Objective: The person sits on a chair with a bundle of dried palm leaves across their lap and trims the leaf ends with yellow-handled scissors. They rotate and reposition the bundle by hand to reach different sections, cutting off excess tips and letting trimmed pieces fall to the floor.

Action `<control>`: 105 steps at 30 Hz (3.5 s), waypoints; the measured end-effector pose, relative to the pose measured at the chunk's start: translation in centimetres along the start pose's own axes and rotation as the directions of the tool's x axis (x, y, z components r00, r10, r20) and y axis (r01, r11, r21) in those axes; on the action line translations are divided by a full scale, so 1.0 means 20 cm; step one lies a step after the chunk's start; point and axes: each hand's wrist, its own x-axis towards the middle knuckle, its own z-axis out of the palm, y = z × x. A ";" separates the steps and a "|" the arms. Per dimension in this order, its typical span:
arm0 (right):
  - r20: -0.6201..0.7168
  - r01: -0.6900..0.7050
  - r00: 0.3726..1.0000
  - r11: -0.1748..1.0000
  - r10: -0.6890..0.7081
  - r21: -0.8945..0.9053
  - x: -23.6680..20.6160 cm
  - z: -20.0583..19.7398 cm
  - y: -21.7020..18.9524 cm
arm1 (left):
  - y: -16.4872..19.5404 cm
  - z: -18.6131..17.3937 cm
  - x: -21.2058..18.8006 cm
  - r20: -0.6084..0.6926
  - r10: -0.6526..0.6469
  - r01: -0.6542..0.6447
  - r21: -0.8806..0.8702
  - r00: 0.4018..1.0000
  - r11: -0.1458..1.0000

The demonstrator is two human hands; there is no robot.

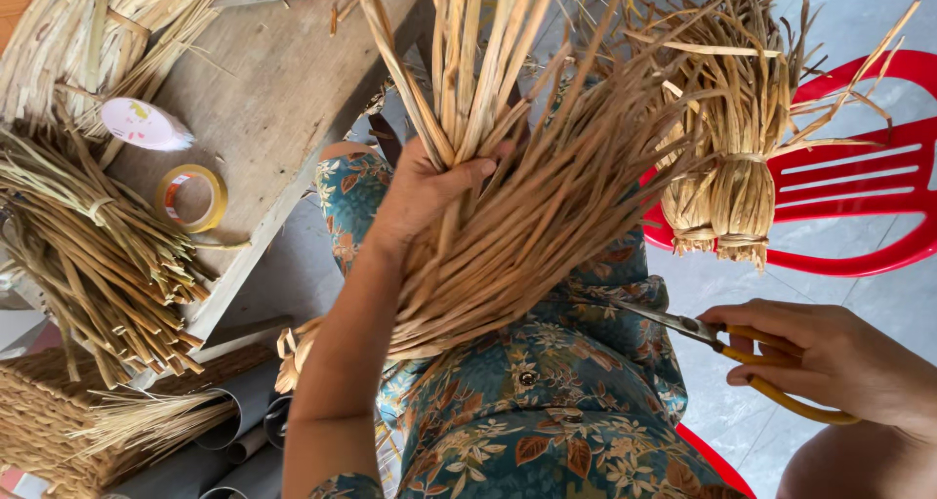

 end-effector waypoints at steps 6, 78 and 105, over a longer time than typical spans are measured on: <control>-0.317 0.521 0.846 0.789 -0.428 0.326 0.14 0.07 0.04 | -0.14 0.09 -0.03 0.025 -0.056 0.059 -0.118 0.998 0.991; -0.555 0.769 0.638 0.486 -0.534 0.416 0.41 -0.07 -0.68 | -0.11 -0.08 -0.28 0.074 -0.040 0.006 0.410 0.996 0.912; -0.725 0.859 0.501 0.377 -0.473 0.347 0.40 -0.02 -0.53 | -0.16 -0.12 -0.29 0.078 -0.077 0.053 0.275 0.994 0.960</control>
